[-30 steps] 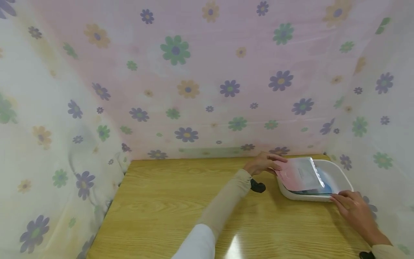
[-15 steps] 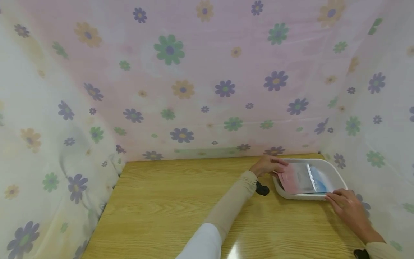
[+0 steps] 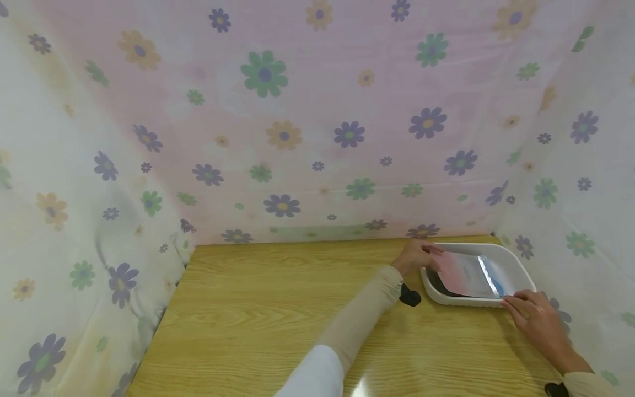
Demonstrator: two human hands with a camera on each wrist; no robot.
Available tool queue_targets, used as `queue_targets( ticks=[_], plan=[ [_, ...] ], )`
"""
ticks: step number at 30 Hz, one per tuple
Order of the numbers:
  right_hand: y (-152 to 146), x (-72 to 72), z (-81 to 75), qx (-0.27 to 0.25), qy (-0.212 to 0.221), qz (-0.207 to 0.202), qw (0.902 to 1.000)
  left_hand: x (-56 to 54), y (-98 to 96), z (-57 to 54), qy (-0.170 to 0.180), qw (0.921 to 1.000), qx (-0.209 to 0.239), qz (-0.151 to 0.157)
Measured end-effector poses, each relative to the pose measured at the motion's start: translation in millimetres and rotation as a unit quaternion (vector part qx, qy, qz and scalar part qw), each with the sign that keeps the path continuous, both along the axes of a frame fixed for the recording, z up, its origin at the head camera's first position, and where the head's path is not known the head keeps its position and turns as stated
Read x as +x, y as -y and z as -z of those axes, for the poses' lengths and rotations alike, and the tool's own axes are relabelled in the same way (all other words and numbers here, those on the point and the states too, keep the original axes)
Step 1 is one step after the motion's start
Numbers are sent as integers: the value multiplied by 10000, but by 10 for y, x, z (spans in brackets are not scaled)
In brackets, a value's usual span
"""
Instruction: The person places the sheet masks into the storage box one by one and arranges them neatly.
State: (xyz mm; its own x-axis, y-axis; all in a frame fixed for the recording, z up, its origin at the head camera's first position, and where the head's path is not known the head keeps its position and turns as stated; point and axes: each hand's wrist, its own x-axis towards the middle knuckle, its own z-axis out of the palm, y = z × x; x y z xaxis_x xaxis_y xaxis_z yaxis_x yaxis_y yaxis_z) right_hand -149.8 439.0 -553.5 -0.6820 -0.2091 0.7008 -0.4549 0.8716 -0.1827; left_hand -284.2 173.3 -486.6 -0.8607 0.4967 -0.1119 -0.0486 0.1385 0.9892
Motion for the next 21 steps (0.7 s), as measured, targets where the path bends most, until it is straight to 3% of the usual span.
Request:
queue_targets(
  ticks=[4,7,15,21],
  plan=[
    [0,-6,-1,-43,51,33,10000,71,-139,39,-223,9952,-317,-895],
    [-4,-7,6,-68,44,24,10000,114,-214,61,-359,9901,-692,-1171],
    [-24,-16,16,-96,-32,-56,9999,128,-289,174,-845,9801,-1419,-1100],
    [-25,-12,26,-85,-23,-54,9999,176,-292,252,-1475,9731,-1522,-907]
  ],
)
